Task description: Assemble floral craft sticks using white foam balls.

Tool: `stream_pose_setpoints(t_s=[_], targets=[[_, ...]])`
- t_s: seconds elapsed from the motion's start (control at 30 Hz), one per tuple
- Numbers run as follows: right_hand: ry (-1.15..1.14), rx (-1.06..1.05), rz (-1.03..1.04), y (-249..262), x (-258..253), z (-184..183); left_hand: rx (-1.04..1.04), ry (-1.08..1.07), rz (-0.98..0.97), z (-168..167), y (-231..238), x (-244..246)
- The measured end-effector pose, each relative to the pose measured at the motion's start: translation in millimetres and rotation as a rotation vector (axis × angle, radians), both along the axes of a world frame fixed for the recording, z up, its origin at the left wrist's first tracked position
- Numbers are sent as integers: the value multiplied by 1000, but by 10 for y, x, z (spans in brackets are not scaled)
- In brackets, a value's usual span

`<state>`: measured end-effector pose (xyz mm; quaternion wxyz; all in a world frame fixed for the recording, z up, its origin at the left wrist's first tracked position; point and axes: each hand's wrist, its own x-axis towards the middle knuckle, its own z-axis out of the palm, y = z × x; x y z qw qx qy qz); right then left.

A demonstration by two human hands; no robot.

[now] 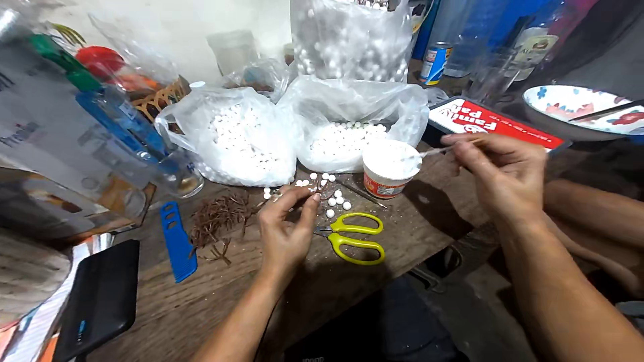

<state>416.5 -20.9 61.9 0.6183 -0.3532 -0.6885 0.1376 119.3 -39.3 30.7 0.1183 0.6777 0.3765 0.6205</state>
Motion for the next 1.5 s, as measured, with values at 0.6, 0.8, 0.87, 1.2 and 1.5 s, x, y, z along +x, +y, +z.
stream_pose_setpoints(t_s=[0.6,0.8,0.87,1.2,1.5], targets=[[211,52,-28,-190,129,109,-48,37,-53,-66,-9,-18],[153,86,-73,-185,184,75,-47,41,-42,-88,3,-14],[169,102,-92,-220,218,133,-39,53,-46,-96,3,-10],[536,-176,-62,-101,247,58,-50,76,-27,-80,-40,25],[697,-366,254,-238,-370,74,-42,92,-55,-62,-69,64]])
